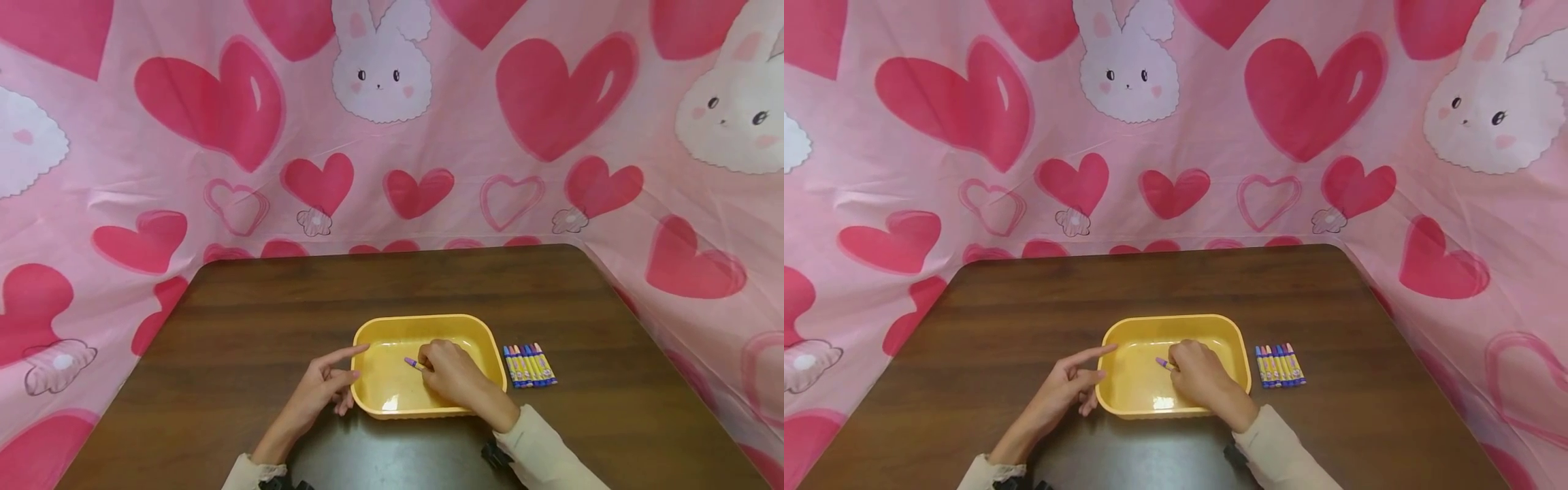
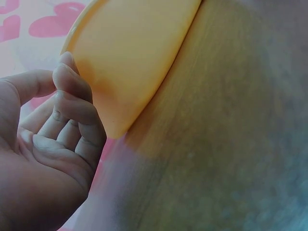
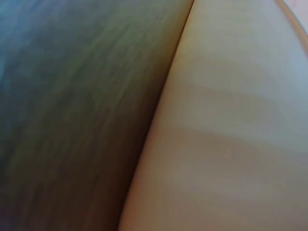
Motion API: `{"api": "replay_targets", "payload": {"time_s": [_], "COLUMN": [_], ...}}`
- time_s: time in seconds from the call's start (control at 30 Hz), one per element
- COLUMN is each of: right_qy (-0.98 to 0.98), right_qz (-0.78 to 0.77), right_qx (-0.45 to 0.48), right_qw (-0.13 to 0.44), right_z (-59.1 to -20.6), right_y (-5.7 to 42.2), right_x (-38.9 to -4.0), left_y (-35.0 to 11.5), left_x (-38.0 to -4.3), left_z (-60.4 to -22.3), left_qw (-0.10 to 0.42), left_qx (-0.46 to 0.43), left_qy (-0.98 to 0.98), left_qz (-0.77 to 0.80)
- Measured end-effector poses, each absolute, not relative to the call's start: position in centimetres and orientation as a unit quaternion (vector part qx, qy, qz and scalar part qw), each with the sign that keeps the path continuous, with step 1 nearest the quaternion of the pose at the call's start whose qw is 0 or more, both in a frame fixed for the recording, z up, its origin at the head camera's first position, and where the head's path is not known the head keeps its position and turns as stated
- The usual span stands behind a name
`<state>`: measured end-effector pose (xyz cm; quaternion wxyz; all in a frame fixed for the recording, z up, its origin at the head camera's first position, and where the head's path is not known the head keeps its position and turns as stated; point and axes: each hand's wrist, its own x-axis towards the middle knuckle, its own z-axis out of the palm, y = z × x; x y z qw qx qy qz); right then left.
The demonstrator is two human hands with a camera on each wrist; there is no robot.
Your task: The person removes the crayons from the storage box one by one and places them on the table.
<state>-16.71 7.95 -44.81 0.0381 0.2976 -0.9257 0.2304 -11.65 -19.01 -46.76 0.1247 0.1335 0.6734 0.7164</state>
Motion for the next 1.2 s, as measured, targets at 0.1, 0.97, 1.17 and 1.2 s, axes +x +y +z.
{"api": "replay_targets", "payload": {"time_s": [0.1,0.97,1.17,1.2], "right_qy": [-0.926,-0.918,-0.911,-0.91], "right_qz": [0.224,0.266,0.307,0.316], "right_qx": [0.301,0.283,0.26,0.252], "right_qw": [0.05,0.081,0.09,0.094], "right_z": [-44.9,-43.1,-42.2,-42.0], "right_y": [8.0,10.1,12.0,12.3], "right_x": [-16.7,-15.7,-15.1,-15.0], "left_y": [-19.0,-19.0,-19.0,-19.0], "left_x": [-11.6,-11.8,-11.7,-11.7], "left_z": [-46.8,-47.0,-47.1,-47.1], "left_qw": [0.121,0.123,0.123,0.124], "left_qx": [0.144,0.136,0.125,0.122], "left_qy": [0.671,0.671,0.674,0.676], "left_qz": [0.718,0.718,0.717,0.716]}}
